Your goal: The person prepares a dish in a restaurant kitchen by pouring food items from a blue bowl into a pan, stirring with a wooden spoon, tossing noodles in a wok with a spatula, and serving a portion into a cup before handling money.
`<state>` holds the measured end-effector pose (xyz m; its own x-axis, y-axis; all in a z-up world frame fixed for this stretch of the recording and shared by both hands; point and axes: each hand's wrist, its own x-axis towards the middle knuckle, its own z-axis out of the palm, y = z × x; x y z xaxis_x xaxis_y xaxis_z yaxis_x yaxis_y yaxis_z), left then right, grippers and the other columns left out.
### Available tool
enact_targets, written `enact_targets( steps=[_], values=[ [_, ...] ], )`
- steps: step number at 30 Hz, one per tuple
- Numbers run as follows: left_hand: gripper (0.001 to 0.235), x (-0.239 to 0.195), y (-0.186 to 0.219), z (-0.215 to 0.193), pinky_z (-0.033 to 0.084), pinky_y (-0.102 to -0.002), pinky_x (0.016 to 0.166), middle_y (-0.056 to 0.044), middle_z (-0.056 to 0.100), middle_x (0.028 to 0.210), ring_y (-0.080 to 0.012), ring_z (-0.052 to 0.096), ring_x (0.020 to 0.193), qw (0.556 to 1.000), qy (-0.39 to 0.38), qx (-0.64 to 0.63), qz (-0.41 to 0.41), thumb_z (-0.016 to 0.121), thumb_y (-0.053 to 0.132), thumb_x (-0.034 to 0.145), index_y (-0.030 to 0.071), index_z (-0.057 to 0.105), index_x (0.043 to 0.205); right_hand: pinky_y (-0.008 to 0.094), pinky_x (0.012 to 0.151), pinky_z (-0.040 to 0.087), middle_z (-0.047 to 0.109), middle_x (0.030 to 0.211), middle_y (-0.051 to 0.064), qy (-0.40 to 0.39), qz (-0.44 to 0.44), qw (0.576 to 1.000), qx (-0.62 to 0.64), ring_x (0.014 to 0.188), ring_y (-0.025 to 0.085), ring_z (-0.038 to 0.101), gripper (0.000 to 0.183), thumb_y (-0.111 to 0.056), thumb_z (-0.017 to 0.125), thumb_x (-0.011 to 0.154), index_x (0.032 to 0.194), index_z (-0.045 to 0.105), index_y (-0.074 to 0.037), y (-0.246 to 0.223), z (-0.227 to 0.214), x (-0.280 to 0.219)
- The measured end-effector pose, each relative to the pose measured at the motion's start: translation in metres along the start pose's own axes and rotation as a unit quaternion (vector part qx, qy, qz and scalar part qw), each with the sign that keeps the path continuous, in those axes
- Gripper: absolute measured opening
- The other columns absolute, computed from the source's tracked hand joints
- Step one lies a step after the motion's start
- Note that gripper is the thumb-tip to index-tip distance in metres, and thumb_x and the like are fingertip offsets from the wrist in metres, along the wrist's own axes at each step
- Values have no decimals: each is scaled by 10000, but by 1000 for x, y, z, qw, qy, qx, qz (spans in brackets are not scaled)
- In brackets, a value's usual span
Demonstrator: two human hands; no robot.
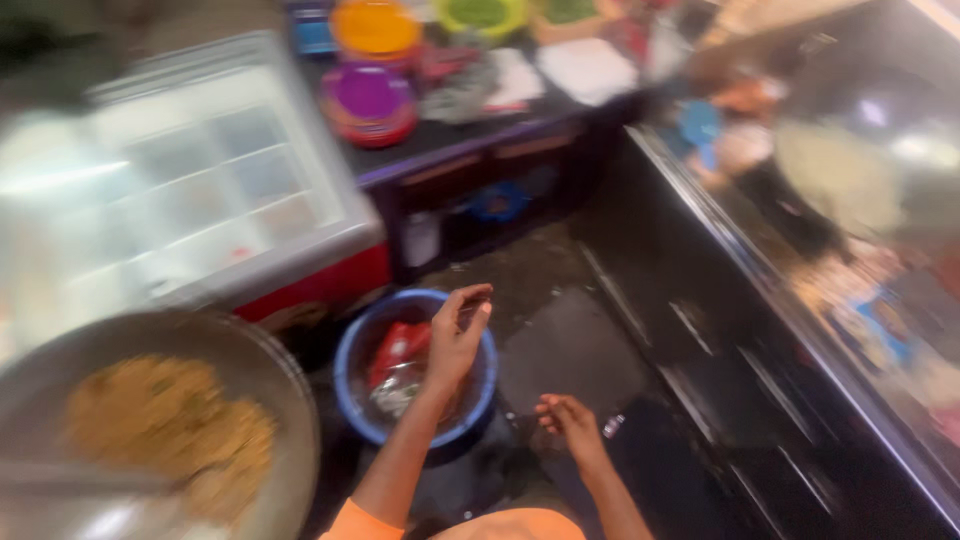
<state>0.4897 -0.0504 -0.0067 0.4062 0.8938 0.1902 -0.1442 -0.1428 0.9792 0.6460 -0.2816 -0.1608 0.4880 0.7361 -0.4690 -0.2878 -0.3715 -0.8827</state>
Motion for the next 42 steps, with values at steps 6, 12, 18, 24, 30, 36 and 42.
enact_targets(
  steps=[6, 12, 18, 24, 30, 36, 42],
  values=[
    [271, 44, -54, 184, 554, -305, 937, -75, 748, 1165, -163, 708, 1071, 989, -145, -11, -27, 673, 138, 982, 43, 690, 1235, 263, 818, 531, 772, 1041, 8, 29, 27, 999, -11, 890, 93, 679, 372, -370, 577, 1002, 1204, 715, -89, 15, -104, 35],
    [282, 81, -77, 321, 555, -316, 942, -79, 742, 1174, -172, 706, 1091, 961, -269, -58, -3, 676, 160, 988, 56, 693, 1250, 267, 753, 529, 769, 1025, 29, 164, -71, 984, -20, 856, 99, 672, 332, -314, 616, 1022, 1208, 725, -62, -31, -230, 78],
    [274, 160, -88, 382, 534, -292, 961, -75, 740, 1177, -144, 681, 1094, 951, -306, -43, -20, 676, 178, 1007, 39, 693, 1242, 330, 985, 505, 626, 1307, 82, 430, -251, 858, -127, 1140, 199, 634, 460, -203, 682, 974, 1386, 568, -33, -143, -319, 120],
    [288, 247, -125, 479, 526, -285, 975, -79, 717, 1223, -143, 666, 1121, 932, -352, -82, -37, 656, 184, 1027, 38, 654, 1274, 319, 1028, 479, 709, 1329, 107, 421, -130, 898, -2, 1230, 232, 639, 432, -311, 619, 1092, 1430, 618, -41, -173, -453, 215],
    [289, 363, -146, 571, 531, -297, 930, -58, 738, 1196, -146, 683, 1093, 907, -417, -58, 5, 655, 214, 1016, 60, 662, 1260, 284, 495, 544, 745, 1079, 132, 220, -6, 915, 339, 599, 162, 640, 459, -438, 462, 1031, 1307, 585, -92, -191, -454, 249],
    [321, 487, -176, 637, 544, -312, 941, -83, 701, 1204, -178, 667, 1080, 904, -425, -34, 35, 687, 244, 1001, 66, 674, 1268, 254, 420, 454, 635, 795, 71, 353, 198, 876, 264, 520, 135, 560, 426, -476, 497, 1029, 1172, 607, -90, -231, -431, 194],
    [510, 561, -225, 711, 466, -444, 1018, -190, 595, 1298, -340, 596, 1184, 932, -295, 82, 193, 710, 193, 948, -19, 552, 1383, 298, 401, 422, 613, 735, 70, 360, 227, 890, 161, 471, 158, 537, 437, -455, 526, 998, 1298, 629, -154, -283, -407, 127]
  ],
)
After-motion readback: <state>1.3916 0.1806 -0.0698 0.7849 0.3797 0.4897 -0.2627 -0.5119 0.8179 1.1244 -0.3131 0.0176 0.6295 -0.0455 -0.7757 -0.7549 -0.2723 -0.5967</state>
